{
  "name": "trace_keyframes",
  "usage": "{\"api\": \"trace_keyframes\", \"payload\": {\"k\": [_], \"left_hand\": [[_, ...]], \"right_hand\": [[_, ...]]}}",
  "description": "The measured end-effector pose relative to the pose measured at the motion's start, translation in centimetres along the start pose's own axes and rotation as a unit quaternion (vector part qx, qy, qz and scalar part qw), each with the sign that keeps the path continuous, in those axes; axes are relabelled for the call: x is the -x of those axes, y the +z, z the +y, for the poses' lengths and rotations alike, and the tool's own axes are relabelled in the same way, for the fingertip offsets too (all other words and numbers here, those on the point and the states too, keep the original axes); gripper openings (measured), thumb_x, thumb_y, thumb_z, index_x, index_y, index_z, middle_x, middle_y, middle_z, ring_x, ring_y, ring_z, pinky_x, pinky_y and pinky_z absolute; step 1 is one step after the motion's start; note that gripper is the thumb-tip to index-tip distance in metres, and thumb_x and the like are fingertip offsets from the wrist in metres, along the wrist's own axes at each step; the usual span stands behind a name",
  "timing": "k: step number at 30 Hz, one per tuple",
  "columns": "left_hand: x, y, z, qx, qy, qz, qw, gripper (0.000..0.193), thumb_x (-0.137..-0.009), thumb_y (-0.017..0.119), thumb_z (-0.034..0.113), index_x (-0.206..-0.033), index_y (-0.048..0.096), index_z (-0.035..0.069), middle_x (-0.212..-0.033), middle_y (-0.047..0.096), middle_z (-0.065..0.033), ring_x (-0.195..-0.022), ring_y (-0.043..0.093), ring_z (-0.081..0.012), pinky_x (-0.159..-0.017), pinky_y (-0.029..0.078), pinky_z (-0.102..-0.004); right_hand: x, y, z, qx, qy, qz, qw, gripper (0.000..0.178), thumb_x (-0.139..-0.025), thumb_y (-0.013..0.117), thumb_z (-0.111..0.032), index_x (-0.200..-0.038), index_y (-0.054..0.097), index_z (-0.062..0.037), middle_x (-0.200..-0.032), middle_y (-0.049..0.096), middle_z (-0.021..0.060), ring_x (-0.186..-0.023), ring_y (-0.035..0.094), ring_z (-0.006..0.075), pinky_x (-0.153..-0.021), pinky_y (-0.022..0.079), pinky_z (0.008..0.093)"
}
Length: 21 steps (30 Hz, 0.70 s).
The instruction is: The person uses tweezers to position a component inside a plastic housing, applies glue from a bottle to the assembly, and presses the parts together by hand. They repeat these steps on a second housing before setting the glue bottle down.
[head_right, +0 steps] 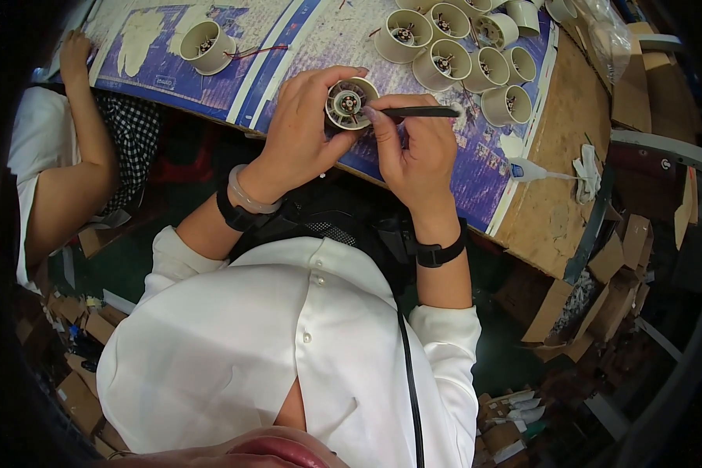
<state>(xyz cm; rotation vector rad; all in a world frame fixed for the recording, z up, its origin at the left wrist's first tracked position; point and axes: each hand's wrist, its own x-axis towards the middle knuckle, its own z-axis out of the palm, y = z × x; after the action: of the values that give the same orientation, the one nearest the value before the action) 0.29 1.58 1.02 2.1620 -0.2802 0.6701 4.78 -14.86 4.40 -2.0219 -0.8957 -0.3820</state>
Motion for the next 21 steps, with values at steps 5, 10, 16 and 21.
{"api": "trace_keyframes", "payload": {"k": [5, 10, 16, 21], "left_hand": [[-0.04, -0.07, -0.02, -0.004, 0.004, -0.001, 1.000, 0.066, -0.066, 0.076, 0.008, -0.126, 0.048, 0.007, -0.113, 0.057, -0.0100, -0.107, 0.051, -0.0304, -0.093, 0.036, -0.0422], [-0.10, -0.01, -0.19, -0.002, 0.001, -0.002, 1.000, 0.066, -0.066, 0.077, 0.008, -0.126, 0.048, 0.007, -0.114, 0.057, -0.0100, -0.107, 0.051, -0.0305, -0.094, 0.036, -0.0425], [-0.18, -0.08, -0.37, 0.002, 0.004, -0.003, 1.000, 0.067, -0.066, 0.076, 0.008, -0.126, 0.048, 0.007, -0.114, 0.057, -0.0102, -0.108, 0.051, -0.0307, -0.095, 0.036, -0.0426], [-0.12, 0.00, -0.47, 0.001, 0.000, -0.007, 1.000, 0.067, -0.066, 0.076, 0.007, -0.126, 0.048, 0.007, -0.115, 0.057, -0.0104, -0.108, 0.051, -0.0306, -0.095, 0.036, -0.0424]], "right_hand": [[0.03, 0.11, 0.16, -0.017, 0.006, 0.008, 1.000, 0.005, -0.088, 0.066, -0.003, -0.093, 0.066, -0.0009, -0.087, 0.064, 0.0052, -0.064, 0.053, 0.0113, -0.057, 0.041, 0.0225], [-0.07, 0.22, 0.25, 0.002, -0.008, -0.002, 1.000, 0.005, -0.088, 0.065, -0.002, -0.093, 0.066, -0.0004, -0.088, 0.065, 0.0056, -0.065, 0.054, 0.0110, -0.058, 0.042, 0.0225], [0.04, 0.28, 0.34, -0.026, 0.037, -0.005, 0.999, 0.005, -0.088, 0.065, -0.001, -0.092, 0.066, 0.0004, -0.088, 0.064, 0.0061, -0.066, 0.055, 0.0115, -0.057, 0.043, 0.0230], [-0.20, 0.31, 0.53, -0.005, -0.008, -0.006, 1.000, 0.004, -0.088, 0.064, 0.000, -0.092, 0.065, 0.0010, -0.087, 0.064, 0.0066, -0.066, 0.056, 0.0124, -0.057, 0.043, 0.0234]]}}
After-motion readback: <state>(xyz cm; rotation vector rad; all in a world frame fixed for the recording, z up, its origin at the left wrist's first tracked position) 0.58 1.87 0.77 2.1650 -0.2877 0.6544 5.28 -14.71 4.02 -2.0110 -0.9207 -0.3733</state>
